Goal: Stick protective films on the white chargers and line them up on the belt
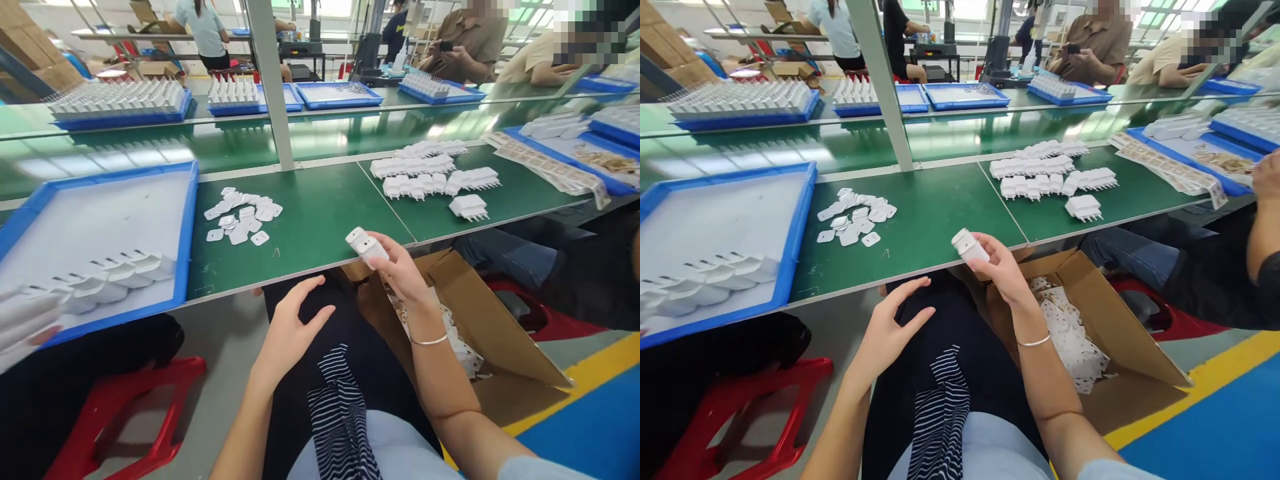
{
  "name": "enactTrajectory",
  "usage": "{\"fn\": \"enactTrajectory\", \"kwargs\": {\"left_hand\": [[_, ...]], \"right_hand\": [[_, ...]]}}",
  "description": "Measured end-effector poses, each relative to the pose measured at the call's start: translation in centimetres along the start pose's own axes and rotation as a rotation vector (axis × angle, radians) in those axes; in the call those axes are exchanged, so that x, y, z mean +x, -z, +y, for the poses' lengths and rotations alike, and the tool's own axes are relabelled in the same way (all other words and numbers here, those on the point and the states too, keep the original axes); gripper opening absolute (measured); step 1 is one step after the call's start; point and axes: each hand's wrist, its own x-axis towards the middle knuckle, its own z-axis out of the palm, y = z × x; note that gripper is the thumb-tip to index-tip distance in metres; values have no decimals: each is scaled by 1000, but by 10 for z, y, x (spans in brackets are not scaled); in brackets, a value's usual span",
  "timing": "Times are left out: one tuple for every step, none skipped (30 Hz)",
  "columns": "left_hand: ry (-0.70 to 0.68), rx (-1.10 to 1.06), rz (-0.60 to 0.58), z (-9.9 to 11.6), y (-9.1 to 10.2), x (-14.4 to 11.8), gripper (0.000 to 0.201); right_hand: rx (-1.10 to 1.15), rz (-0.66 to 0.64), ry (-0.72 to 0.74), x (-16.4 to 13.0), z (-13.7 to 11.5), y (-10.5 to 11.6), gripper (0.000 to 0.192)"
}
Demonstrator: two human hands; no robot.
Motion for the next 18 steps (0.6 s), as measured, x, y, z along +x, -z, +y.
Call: {"fn": "enactTrajectory", "kwargs": {"left_hand": [[-8, -62, 40, 1, -1, 1, 59], [-13, -133, 66, 1, -2, 0, 70], [-15, -210, 72, 1, -2, 0, 81], [-18, -289, 59, 1, -2, -2, 90], [-24, -364, 36, 1, -1, -3, 96], [-39, -429, 8, 1, 1, -4, 99], [-63, -477, -21, 2, 2, -6, 99], [-93, -508, -48, 4, 5, -7, 95], [-120, -527, -71, 6, 7, -9, 90], [-137, -538, -84, 8, 9, -11, 84], [-132, -548, -81, 10, 10, -12, 80], [-105, -566, -59, 12, 9, -15, 77], [-61, -596, -22, 13, 8, -17, 77], [-12, -641, 25, 15, 4, -19, 80], [33, -701, 74, 15, 0, -22, 83], [70, -774, 124, 16, -6, -24, 87], [100, -852, 167, 17, -13, -26, 90], [126, -925, 208, 18, -20, -27, 92]], "right_hand": [[138, -130, -42, -7, 1, -7, 63], [275, -258, -89, -13, 3, -14, 63], [397, -376, -136, -18, 6, -21, 64], [492, -475, -178, -22, 8, -27, 67], [547, -549, -209, -26, 11, -33, 71], [563, -602, -228, -28, 14, -39, 75], [585, -655, -250, -30, 17, -45, 77], [605, -707, -271, -31, 19, -51, 77], [619, -751, -288, -32, 20, -56, 76], [629, -787, -301, -34, 20, -61, 75], [636, -814, -310, -35, 20, -65, 74], [646, -830, -318, -36, 19, -68, 73], [649, -822, -315, -38, 18, -71, 73], [629, -777, -288, -41, 16, -74, 73], [577, -688, -230, -44, 15, -78, 73], [487, -557, -141, -48, 15, -82, 73], [363, -392, -23, -53, 15, -87, 73], [217, -215, 112, -58, 16, -93, 73]]}}
